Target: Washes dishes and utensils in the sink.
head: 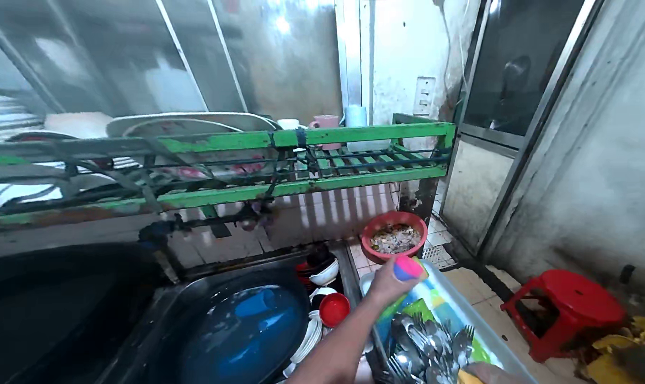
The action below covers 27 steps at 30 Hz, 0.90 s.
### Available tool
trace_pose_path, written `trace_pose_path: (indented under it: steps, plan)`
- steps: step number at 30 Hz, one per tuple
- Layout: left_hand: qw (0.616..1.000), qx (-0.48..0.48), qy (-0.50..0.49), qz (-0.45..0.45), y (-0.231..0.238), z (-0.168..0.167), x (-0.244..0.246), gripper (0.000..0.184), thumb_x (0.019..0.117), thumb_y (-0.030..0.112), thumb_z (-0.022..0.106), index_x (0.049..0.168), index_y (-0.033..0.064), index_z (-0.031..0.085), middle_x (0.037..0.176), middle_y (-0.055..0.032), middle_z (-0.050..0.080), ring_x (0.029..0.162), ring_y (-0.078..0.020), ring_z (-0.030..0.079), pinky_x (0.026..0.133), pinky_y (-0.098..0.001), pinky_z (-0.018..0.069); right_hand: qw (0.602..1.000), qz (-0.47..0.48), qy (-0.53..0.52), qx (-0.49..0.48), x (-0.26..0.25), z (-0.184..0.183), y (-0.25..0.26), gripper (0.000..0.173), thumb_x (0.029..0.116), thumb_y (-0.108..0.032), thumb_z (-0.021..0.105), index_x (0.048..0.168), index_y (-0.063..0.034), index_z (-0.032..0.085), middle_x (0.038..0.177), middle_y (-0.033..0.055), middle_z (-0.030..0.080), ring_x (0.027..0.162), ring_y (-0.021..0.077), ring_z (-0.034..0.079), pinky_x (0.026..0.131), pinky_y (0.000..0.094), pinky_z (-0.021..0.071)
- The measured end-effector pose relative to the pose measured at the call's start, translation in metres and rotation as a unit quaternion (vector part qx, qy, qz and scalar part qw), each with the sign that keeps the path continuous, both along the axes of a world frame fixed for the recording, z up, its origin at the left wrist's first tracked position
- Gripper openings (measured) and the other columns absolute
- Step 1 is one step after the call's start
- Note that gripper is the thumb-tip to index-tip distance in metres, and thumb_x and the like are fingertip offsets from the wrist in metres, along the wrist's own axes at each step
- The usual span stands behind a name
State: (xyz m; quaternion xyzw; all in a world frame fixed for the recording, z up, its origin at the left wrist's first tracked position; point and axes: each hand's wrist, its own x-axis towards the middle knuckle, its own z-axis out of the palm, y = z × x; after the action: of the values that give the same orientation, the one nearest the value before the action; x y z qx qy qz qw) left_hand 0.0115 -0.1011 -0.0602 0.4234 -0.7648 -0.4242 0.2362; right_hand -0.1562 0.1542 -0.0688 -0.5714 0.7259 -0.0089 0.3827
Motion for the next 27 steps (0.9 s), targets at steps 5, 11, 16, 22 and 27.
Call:
trace_pose_path:
  steps: [5,11,16,22,27]
  plan:
    - [0.954,0.111,0.26,0.095,-0.015,0.033,0.045,0.083,0.0908,0.028,0.078,0.157,0.0113,0.031,0.135,-0.0215,0.059,0.116,-0.0327,0.062,0.097,-0.0522,0.0531,0.967,-0.122,-0.105,-0.196,-0.007,0.016,0.009,0.04,0.1003,-0.03,0.064,0.124,0.0028,0.066,0.112,0.0238,0.068,0.106,0.0357,0.066,0.098,0.0564,0.0509]
    - [0.882,0.213,0.419,0.014,0.024,0.064,0.034,0.075,0.0945,0.043,0.07,0.153,0.0146,0.033,0.122,-0.015,0.066,0.103,-0.0251,0.068,0.087,-0.0446,0.0584,0.896,-0.182,-0.281,-0.291,0.044,0.076,-0.078,0.098,0.0823,-0.037,0.075,0.162,-0.0104,0.024,0.154,0.0156,0.047,0.133,0.0258,0.055,0.106,0.0436,0.0506]
    - [0.879,0.157,0.43,0.132,0.053,0.058,0.009,0.078,0.0937,0.042,0.072,0.155,0.0121,0.034,0.131,-0.017,0.061,0.111,-0.0262,0.065,0.092,-0.0461,0.0557,0.918,-0.196,-0.235,-0.253,0.074,0.079,-0.111,0.114,0.0779,-0.025,0.085,0.165,-0.0201,0.012,0.149,0.0207,0.048,0.127,0.03,0.059,0.104,0.049,0.0513]
    - [0.869,0.131,0.404,0.254,0.021,0.048,0.031,0.087,0.0923,0.059,0.068,0.158,0.0183,0.029,0.147,-0.016,0.052,0.127,-0.0309,0.056,0.101,-0.0544,0.0496,0.954,-0.075,0.032,-0.287,0.061,0.063,-0.106,0.104,0.0812,-0.019,0.085,0.164,-0.0133,0.022,0.153,0.0236,0.046,0.14,0.04,0.047,0.116,0.0546,0.0395]
    - [0.877,0.133,0.387,0.252,0.011,0.038,0.043,0.093,0.0922,0.058,0.069,0.161,0.0194,0.021,0.149,-0.0171,0.05,0.129,-0.0321,0.055,0.102,-0.0553,0.049,0.958,-0.151,0.101,-0.22,0.006,0.036,-0.109,0.097,0.0926,-0.029,0.076,0.163,-0.0034,0.015,0.156,0.0298,0.039,0.139,0.0454,0.046,0.115,0.0586,0.0396]
